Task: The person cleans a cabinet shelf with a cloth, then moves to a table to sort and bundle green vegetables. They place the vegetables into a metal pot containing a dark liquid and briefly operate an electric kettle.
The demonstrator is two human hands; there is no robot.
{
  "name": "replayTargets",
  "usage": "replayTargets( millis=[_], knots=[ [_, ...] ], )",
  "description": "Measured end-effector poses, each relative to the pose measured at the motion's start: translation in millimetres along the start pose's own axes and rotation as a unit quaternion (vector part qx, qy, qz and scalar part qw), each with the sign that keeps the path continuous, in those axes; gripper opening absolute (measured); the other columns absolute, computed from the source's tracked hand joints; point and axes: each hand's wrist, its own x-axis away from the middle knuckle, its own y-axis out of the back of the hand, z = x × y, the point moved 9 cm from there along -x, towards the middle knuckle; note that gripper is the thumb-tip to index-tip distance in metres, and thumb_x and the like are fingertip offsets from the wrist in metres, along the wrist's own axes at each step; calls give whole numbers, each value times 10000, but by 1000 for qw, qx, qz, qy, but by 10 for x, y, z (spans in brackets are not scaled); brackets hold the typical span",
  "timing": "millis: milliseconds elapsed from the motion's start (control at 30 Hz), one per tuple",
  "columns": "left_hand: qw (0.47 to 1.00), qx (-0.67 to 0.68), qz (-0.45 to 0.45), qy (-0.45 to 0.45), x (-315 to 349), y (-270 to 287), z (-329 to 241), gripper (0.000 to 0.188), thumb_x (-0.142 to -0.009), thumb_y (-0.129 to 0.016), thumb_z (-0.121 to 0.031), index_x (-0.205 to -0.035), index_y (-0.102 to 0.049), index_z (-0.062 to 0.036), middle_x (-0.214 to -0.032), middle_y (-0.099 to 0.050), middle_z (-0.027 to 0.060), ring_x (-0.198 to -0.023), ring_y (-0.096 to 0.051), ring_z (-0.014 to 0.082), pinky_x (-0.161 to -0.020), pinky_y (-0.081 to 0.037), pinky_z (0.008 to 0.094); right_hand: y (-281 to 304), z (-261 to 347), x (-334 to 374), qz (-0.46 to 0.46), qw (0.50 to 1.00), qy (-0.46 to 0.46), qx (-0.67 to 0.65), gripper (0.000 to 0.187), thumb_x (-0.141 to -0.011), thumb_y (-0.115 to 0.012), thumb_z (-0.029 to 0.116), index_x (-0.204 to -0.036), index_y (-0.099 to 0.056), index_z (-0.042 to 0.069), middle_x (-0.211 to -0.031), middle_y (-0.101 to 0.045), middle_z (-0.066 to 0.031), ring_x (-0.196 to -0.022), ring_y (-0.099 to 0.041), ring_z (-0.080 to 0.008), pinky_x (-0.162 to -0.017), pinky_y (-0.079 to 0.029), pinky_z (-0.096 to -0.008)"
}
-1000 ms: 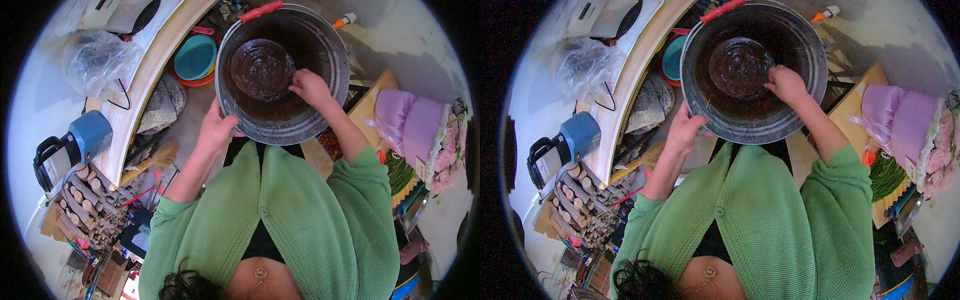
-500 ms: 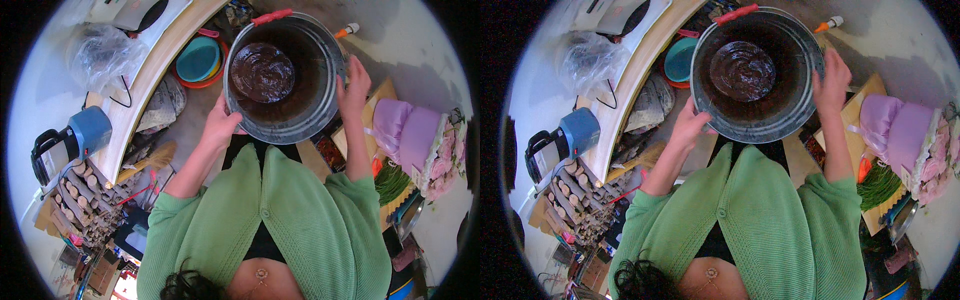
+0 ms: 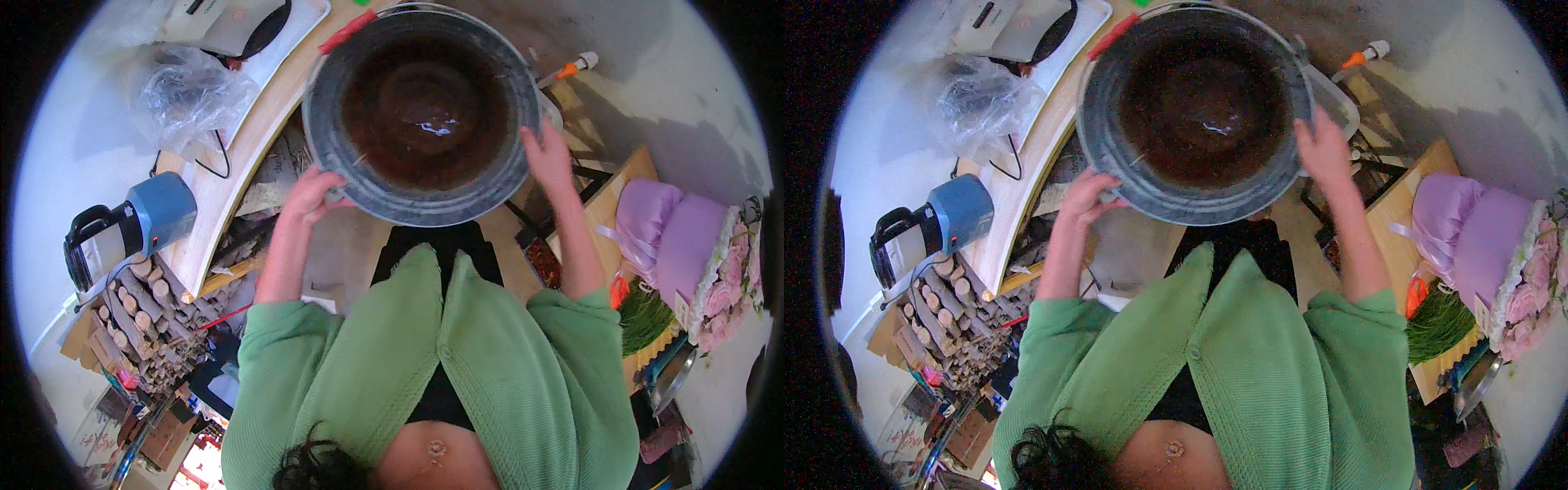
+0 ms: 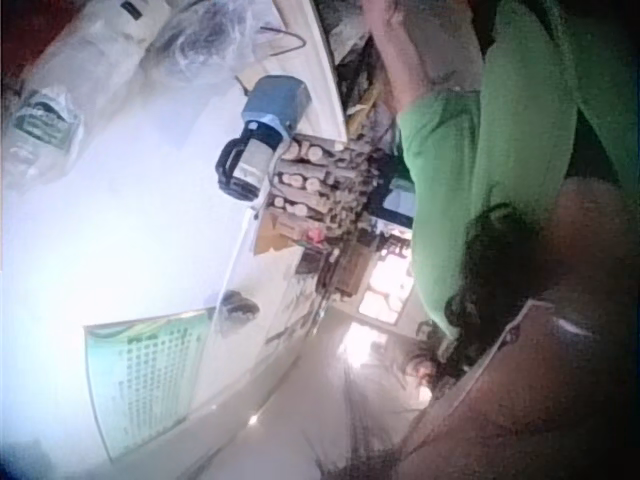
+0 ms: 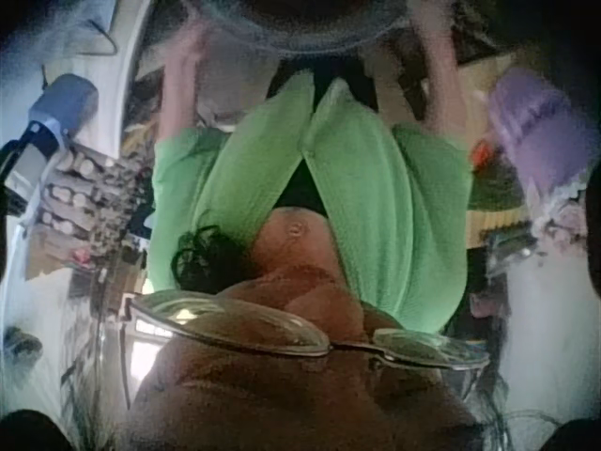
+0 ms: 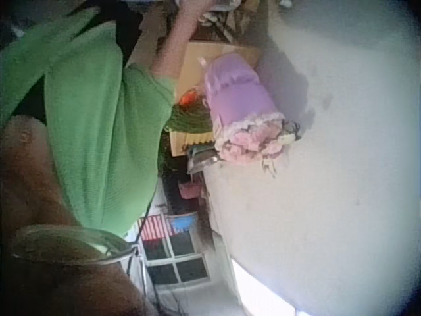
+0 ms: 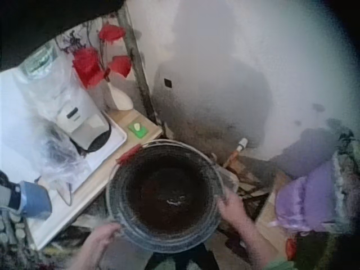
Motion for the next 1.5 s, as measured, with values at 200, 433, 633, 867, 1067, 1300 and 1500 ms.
replayTargets(
  millis=[200, 433, 633, 867, 1067, 1300, 1500],
  knots=[
    [995, 15, 100, 17, -107, -376, 164, 483, -748, -649, -73, -1222, -567, -117, -1144, -630, 51, -1033, -610, 242, -773, -543, 502, 424, -2, 408, -38, 998, -31, 35, 319, -922, -575, 193, -1178, -570, 4, -977, -670, -233, -922, -644, -399, -815, -491, -431],
    [997, 46, 44, 47, -223, -189, 56, 460, -734, -629, -37, -1186, -589, -113, -1121, -634, 51, -999, -626, 257, -808, -550, 543, 88, -217, -19, 29, 997, -67, 30, 328, -935, -561, 146, -1232, -575, 10, -1076, -683, -159, -986, -648, -252, -901, -472, -353],
    [996, -8, 71, 51, -188, -412, 183, 529, -719, -651, -94, -1239, -559, -118, -1112, -623, 51, -1039, -607, 261, -799, -552, 538, 244, -339, 418, -22, 996, -80, -18, 324, -924, -545, 151, -1218, -567, 17, -1060, -668, -217, -988, -651, -355, -874, -482, -398],
    [996, 30, 42, 68, -419, -294, 214, 483, -728, -629, -50, -1204, -573, -111, -1115, -640, 77, -1032, -622, 285, -807, -561, 560, -205, -801, 96, -12, 991, -115, -71, 365, -912, -575, 147, -1261, -542, 46, -996, -655, -156, -853, -638, -295, -802, -496, -394],
    [995, 72, -29, 56, -593, -829, 361, 634, -769, -548, 15, -1363, -377, -129, -1276, -530, 109, -1048, -617, 315, -779, -617, 503, -1122, -1150, 807, 40, 869, -369, -328, 586, -933, -619, 146, -1435, -318, 137, -1090, -607, -97, -778, -631, -191, -520, -519, -279],
    [999, 28, -19, 37, -806, -1525, 219, 819, -836, -554, -29, -1496, -78, -120, -1365, -432, 171, -1050, -626, 382, -732, -637, 457, -1570, -1713, 714, -69, 743, -472, -470, 627, -860, -515, -32, -1375, -212, 157, -969, -526, -129, -501, -484, -186, -374, -417, -300],
    [981, -189, 12, 31, -688, -1828, -40, 958, -827, -750, -259, -1552, -150, -80, -1291, -509, 131, -933, -619, 219, -696, -545, 338, -1709, -2362, 782, 17, 563, -568, -601, 160, -826, -520, -15, -841, -383, 67, -696, -397, -47, -457, -328, -107, -356, -300, -203]
  ],
)
